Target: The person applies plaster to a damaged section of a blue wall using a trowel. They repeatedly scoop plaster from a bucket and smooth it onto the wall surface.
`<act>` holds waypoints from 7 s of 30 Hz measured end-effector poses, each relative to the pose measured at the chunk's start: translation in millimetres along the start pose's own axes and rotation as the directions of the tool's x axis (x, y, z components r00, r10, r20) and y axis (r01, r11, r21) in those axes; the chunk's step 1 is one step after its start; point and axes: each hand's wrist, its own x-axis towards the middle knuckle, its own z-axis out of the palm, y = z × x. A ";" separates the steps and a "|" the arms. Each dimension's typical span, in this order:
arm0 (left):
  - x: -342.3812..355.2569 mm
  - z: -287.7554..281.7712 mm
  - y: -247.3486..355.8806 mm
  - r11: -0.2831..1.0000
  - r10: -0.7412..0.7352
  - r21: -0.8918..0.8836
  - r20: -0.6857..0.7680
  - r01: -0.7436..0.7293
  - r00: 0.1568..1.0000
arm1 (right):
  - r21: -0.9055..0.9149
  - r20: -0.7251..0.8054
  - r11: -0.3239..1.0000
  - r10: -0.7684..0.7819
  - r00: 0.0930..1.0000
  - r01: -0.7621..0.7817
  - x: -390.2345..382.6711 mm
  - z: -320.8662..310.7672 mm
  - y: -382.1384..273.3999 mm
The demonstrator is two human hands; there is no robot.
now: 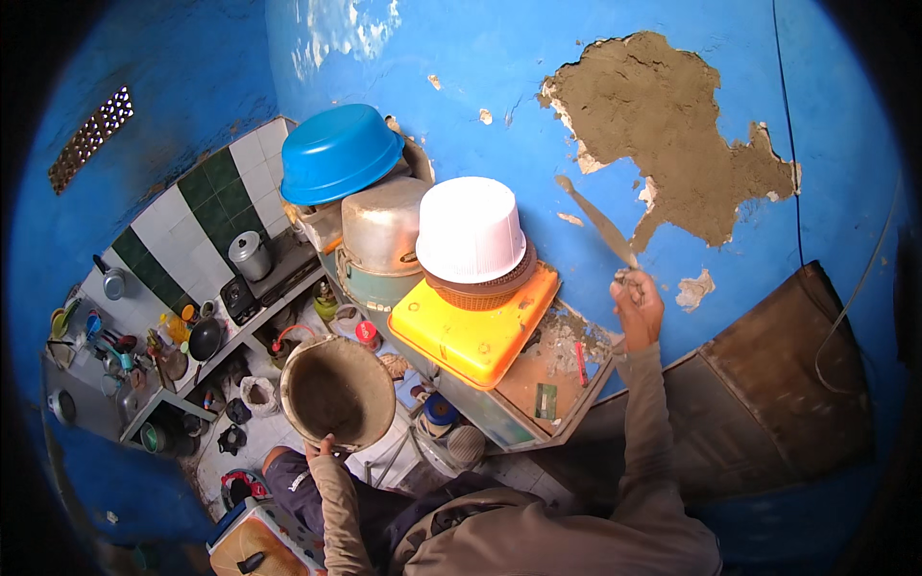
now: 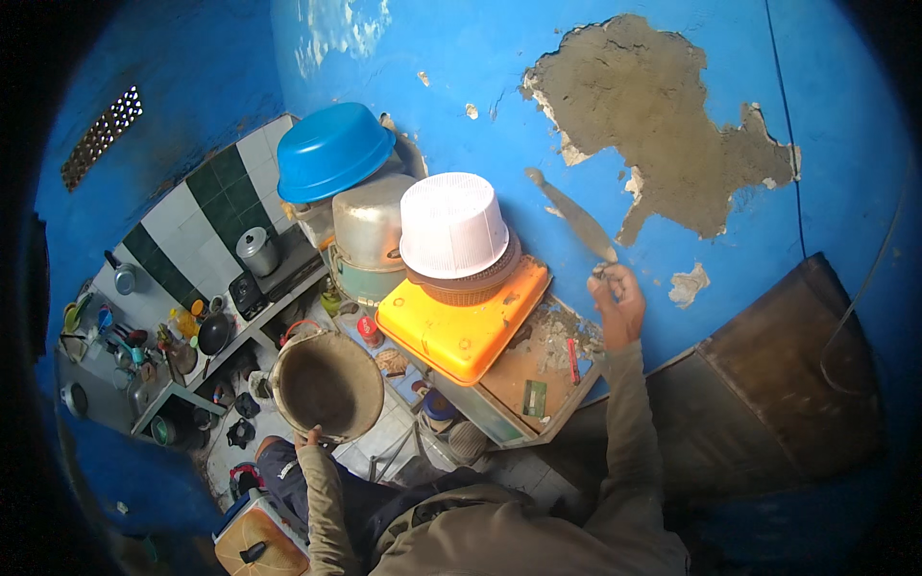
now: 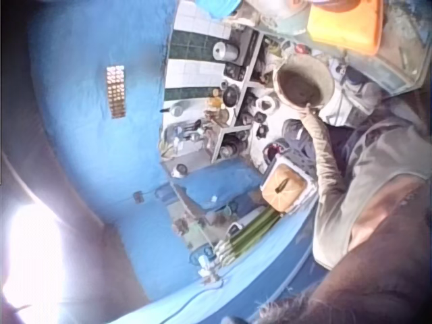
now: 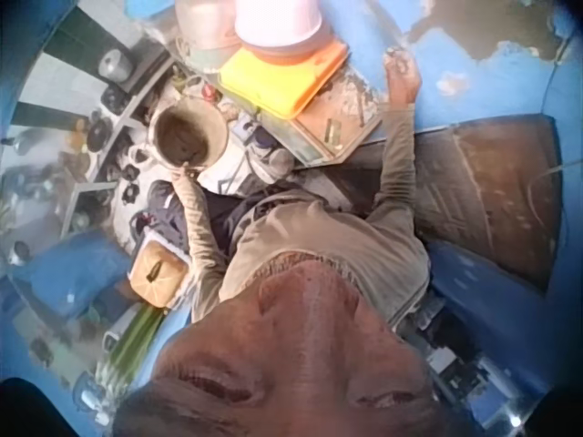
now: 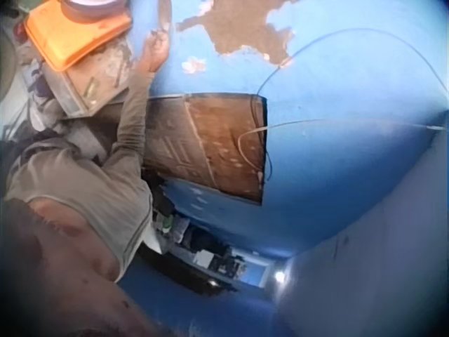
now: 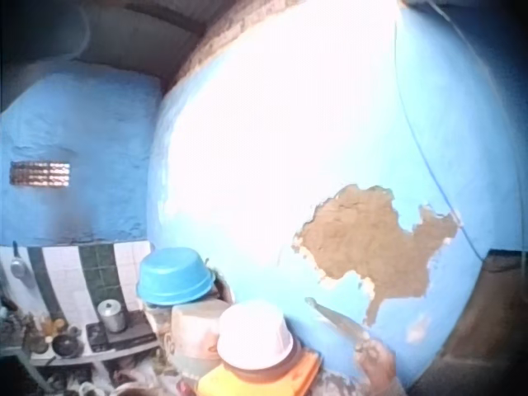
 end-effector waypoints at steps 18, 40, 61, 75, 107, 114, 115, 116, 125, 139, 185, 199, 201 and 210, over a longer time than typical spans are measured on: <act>-10.9 8.8 4.6 0.993 -0.119 0.024 -0.024 0.120 0.993 | 0.048 -0.017 0.913 0.406 0.914 -0.405 85.7 -25.3 37.0; -4.9 -6.2 -16.3 0.989 -0.144 0.036 0.013 0.144 0.989 | 0.002 -0.209 0.963 0.264 0.942 -0.269 76.0 31.1 63.7; 5.3 -18.9 -38.8 0.991 -0.104 -0.079 0.024 0.105 0.994 | -0.048 -0.216 0.981 0.174 0.961 -0.188 79.9 12.3 74.2; 1.8 -12.3 -26.4 0.994 -0.089 0.061 0.032 0.087 0.995 | -0.084 -0.126 0.976 0.189 0.974 -0.200 81.1 25.3 82.8; -19.3 13.6 -6.5 0.997 -0.013 -0.072 0.206 0.029 0.978 | -0.140 -0.255 0.975 0.132 0.958 -0.171 84.5 25.8 92.9; -42.1 16.3 26.7 0.994 -0.095 -0.041 0.075 0.099 0.993 | -0.056 -0.157 0.994 0.086 0.984 -0.096 -49.8 18.0 49.3; -39.8 22.0 31.4 0.986 -0.169 0.005 0.025 0.169 0.985 | -0.042 -0.045 0.998 0.053 0.998 -0.055 -70.3 17.8 26.8; -40.7 22.1 36.5 0.988 -0.138 0.079 0.050 0.134 0.989 | -0.088 0.091 0.994 0.066 0.994 -0.058 -90.5 24.7 2.2; -81.9 38.5 79.5 0.998 0.055 0.023 0.093 -0.057 0.994 | -0.303 0.775 0.508 -0.361 0.519 0.806 -171.1 160.0 4.1; -82.3 47.0 57.0 0.909 0.277 0.255 0.224 -0.331 0.934 | -0.209 0.844 0.492 -0.345 0.410 0.845 -225.0 218.5 40.6; -46.7 28.7 17.8 0.982 -0.013 -0.187 0.023 0.017 1.000 | -0.043 0.317 0.986 -0.137 0.939 0.159 -176.8 87.8 50.0; -8.2 3.4 -19.6 0.988 -0.084 -0.122 0.077 0.093 0.993 | -0.207 0.196 0.940 -0.231 0.953 0.270 -122.2 13.3 -8.4; -18.4 16.5 -7.8 0.987 -0.125 -0.091 0.085 0.133 0.988 | -0.225 0.167 0.933 -0.248 0.954 0.282 -116.9 5.9 -13.8; -10.2 -9.5 -33.2 0.983 -0.151 -0.112 -0.028 0.148 0.988 | -0.228 0.128 0.936 -0.244 0.961 0.268 -92.8 -8.9 -30.4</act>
